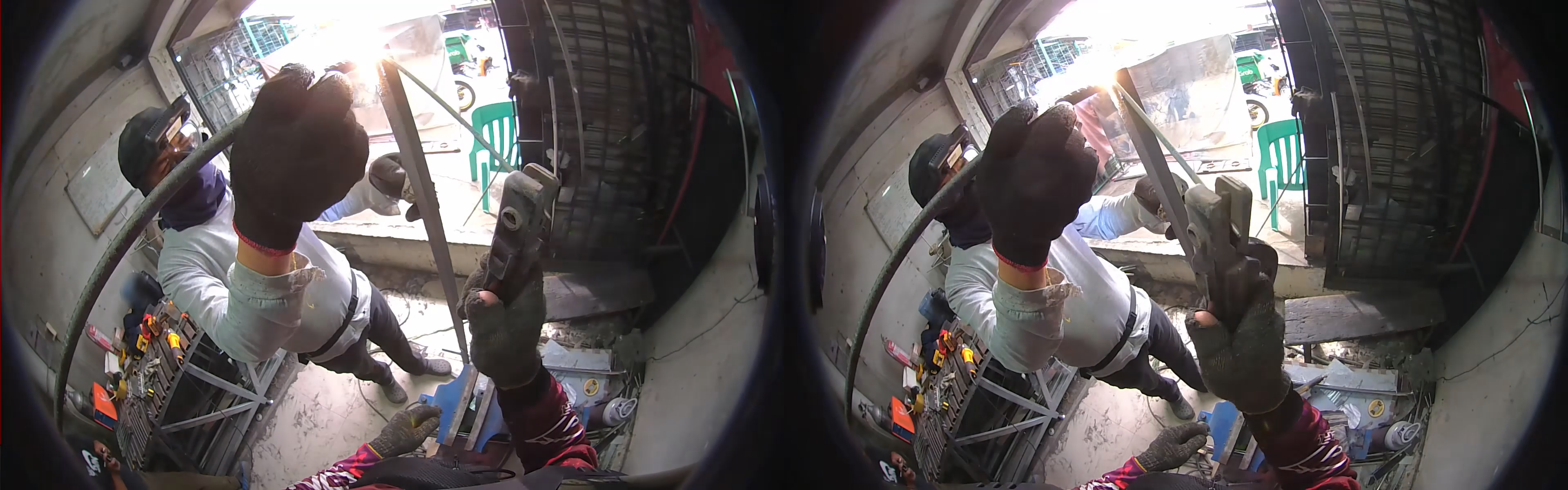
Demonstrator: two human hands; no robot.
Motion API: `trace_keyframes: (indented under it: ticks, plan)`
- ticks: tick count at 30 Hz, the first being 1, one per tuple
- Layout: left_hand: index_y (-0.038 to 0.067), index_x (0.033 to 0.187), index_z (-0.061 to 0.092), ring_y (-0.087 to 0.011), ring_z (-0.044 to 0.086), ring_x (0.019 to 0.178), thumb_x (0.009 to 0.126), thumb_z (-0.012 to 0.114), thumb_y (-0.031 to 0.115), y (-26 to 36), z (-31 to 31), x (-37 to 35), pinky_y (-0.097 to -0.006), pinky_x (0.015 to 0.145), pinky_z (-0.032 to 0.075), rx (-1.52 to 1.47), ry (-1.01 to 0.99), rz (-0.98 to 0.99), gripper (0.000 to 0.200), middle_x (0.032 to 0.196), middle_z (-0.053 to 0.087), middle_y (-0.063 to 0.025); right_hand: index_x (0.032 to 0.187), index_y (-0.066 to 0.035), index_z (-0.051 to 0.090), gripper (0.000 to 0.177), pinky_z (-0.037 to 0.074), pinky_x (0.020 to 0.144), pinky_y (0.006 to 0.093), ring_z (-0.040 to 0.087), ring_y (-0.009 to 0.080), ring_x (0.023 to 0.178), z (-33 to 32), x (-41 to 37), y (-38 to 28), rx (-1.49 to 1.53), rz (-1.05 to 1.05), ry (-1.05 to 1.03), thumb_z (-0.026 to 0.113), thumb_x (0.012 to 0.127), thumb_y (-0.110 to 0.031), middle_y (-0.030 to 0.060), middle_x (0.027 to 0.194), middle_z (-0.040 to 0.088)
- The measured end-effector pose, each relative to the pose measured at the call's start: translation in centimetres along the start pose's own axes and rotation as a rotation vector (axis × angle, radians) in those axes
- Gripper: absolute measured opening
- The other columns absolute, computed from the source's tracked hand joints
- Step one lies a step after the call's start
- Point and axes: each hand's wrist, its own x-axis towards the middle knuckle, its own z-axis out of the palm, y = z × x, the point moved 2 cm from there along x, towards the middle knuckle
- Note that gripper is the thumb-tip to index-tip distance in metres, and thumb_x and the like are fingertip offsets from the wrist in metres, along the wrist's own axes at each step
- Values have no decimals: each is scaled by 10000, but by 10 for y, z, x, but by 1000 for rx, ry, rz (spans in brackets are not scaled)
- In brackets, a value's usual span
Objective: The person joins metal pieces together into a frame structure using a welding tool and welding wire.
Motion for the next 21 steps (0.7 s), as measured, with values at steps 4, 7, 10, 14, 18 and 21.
trace_keyframes:
  ticks: [4, 7, 10, 14, 18, 21]
  plan:
    - [20, 1220, 623, -231, 648, 1080, 962, 588, 236, 2, 0, 0, -354, 942, 494, 11, -15, 4, 339, 1148, 684, -142, 1328, 138, 358, 676, 506, 682, 379, 634, 296, 726, 1, 1, -3, -13, 20, -80, 689, 871, -235, 169, 895, 632]
    - [13, 1209, 624, -251, 646, 1079, 962, 582, 238, 5, -1, -1, -366, 942, 492, 38, -18, 23, 337, 1144, 680, -152, 1327, 120, 374, 629, 494, 693, 371, 619, 268, 751, 3, 3, -7, 195, 69, -24, 679, 878, -199, 170, 974, 620]
    - [8, 1204, 624, -259, 642, 1085, 962, 579, 237, -1, 1, -1, -371, 947, 489, 16, -7, 29, 337, 1148, 676, -156, 1305, 86, 400, 543, 480, 721, 338, 583, 207, 778, 3, 3, -4, -25, -31, -99, 663, 889, -145, 135, 983, 582]
    - [5, 1142, 649, -274, 680, 923, 942, 616, 254, -7, 5, -1, -359, 801, 533, -114, 62, 80, 321, 1060, 674, -167, 1145, -21, 469, 435, 487, 536, 274, 572, 146, 603, 13, -6, 3, 392, 34, 94, 709, 858, -243, 63, 777, 570]
    - [13, 1226, 620, -200, 637, 1103, 958, 610, 218, -7, 4, -2, -344, 957, 493, -112, -39, -60, 337, 1161, 682, -130, 1077, -17, 502, 364, 495, 517, 272, 591, 170, 582, 7, -4, 4, 483, 39, 169, 714, 836, -190, 86, 741, 591]
    - [31, 1231, 623, -198, 640, 1090, 960, 608, 233, -8, 6, -2, -344, 951, 493, 6, -6, 25, 338, 1158, 685, -117, 1114, -27, 483, 443, 492, 514, 262, 593, 154, 594, 7, -3, 5, 453, 41, 99, 746, 848, -265, 73, 755, 592]
